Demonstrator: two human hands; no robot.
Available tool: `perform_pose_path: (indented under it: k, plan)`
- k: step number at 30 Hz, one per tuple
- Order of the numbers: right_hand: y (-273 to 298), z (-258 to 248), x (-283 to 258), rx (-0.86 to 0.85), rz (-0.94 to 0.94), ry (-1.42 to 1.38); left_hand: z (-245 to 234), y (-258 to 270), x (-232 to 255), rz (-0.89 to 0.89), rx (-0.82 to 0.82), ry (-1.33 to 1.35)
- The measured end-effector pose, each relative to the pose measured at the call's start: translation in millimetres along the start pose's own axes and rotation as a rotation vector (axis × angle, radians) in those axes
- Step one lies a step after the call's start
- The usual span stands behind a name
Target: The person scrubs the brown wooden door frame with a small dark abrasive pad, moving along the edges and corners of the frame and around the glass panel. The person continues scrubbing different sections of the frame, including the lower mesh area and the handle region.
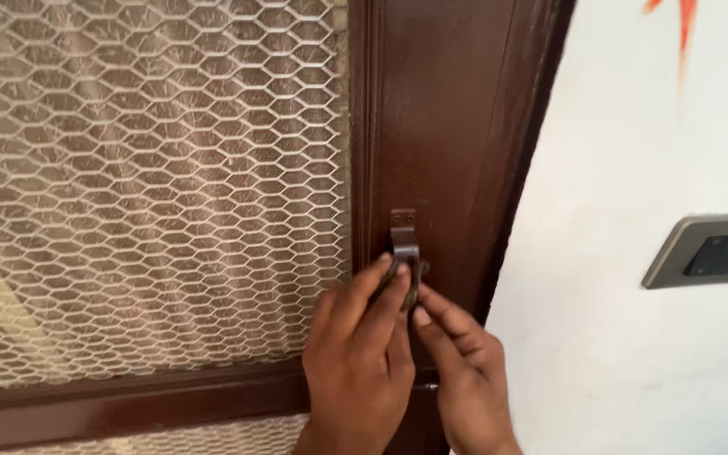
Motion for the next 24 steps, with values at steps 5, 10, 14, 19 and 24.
perform_pose_path:
  k: [5, 10, 14, 19, 24]
  plan:
    - [1, -5, 12, 0.002, 0.055, -0.035, 12, -17, -15, 0.048, 0.048, -0.021]
    - [1, -11, 20, 0.024, 0.088, 0.000, 8, -2, -1, 0.041, 0.076, -0.040]
    - [-2, -16, 26, 0.037, 0.101, 0.011, 0, 13, 7, 0.020, 0.041, -0.042]
    - [4, -8, 11, -0.080, 0.013, -0.120, 8, -3, -12, 0.046, 0.010, -0.006]
    - [9, 9, -27, 0.004, 0.091, -0.078, -3, 17, 0, -0.048, -0.038, 0.069]
Point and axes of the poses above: each hand's wrist, its own y-axis away from the middle knuckle, its own z-axis out of the palm, x = y × z, the point moved 1 cm from there along -y, towards the middle knuckle, and after that the axes turned 9 degrees about z, right-handed, at the moved point
